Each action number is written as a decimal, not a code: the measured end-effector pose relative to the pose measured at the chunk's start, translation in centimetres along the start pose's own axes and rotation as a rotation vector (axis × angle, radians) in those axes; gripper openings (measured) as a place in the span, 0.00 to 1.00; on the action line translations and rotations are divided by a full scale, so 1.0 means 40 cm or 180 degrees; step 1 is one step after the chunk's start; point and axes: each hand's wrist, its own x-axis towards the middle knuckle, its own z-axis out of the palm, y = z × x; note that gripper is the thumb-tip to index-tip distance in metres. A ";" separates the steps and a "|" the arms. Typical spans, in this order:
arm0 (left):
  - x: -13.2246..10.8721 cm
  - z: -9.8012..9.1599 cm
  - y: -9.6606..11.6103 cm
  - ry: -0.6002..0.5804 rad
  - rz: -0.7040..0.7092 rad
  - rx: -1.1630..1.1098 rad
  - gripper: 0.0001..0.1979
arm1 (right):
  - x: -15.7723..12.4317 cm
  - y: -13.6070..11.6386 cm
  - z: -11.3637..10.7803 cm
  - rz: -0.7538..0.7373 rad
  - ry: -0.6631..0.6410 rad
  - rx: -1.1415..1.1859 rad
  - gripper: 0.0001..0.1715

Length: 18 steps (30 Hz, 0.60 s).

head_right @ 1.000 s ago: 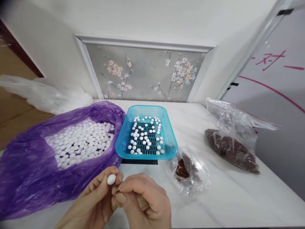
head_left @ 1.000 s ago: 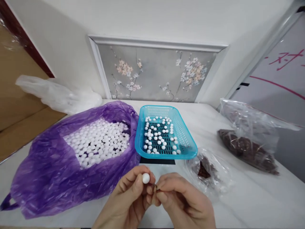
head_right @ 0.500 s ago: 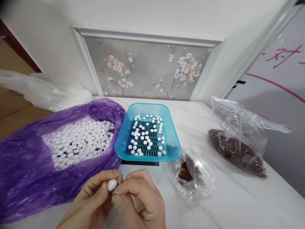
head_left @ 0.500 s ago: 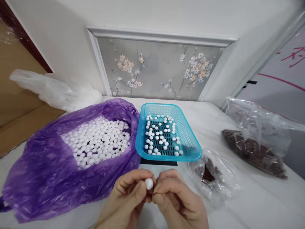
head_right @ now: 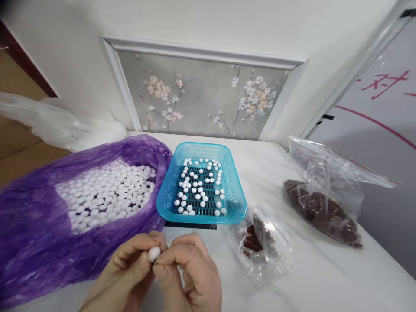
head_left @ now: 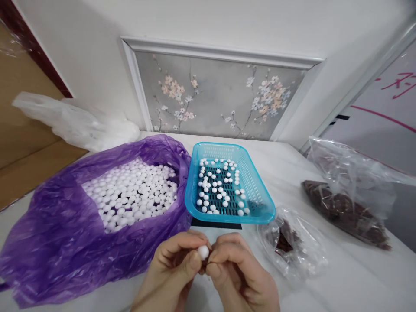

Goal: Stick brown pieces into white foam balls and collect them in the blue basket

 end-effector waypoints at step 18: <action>0.015 -0.013 0.001 -0.0145 0.0400 0.0178 0.05 | 0.021 0.013 0.006 0.0953 -0.0210 0.0617 0.11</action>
